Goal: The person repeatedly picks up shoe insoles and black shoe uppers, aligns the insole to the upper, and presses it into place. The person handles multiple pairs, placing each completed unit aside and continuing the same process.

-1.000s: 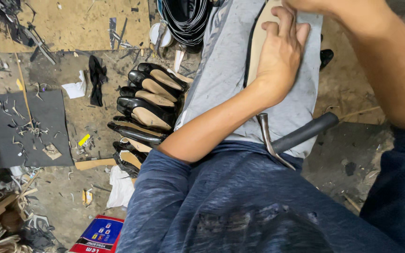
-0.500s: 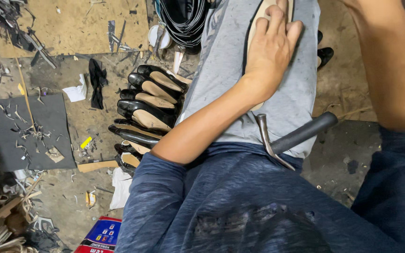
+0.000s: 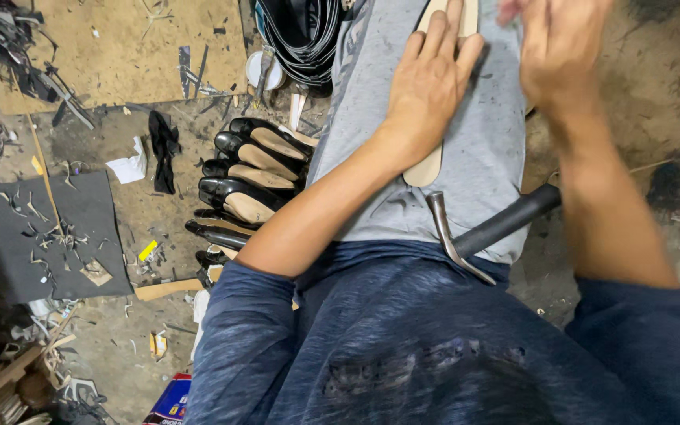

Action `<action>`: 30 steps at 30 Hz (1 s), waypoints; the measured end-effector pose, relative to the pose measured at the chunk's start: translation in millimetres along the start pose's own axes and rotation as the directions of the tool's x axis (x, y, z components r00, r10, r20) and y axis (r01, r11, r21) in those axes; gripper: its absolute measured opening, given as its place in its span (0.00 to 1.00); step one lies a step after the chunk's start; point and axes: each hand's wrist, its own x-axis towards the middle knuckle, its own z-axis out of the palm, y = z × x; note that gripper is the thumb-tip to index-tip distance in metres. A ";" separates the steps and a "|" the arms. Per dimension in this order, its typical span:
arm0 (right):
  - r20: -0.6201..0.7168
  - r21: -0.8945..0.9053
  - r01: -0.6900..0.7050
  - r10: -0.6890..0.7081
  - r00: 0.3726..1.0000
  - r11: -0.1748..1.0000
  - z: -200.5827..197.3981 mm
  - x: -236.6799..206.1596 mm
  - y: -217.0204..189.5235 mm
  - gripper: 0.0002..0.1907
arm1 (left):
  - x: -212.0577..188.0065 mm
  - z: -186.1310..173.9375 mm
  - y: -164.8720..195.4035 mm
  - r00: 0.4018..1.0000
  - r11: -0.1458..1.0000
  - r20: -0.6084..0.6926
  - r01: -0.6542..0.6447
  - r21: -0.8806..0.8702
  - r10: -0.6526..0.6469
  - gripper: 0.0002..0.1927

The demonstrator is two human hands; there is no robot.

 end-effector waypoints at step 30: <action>0.255 -0.212 0.317 -0.261 0.931 0.925 18.5 -145.3 -115.8 0.07 | -16.2 30.9 -12.0 0.992 0.991 -0.024 -0.128 -0.051 0.127 0.24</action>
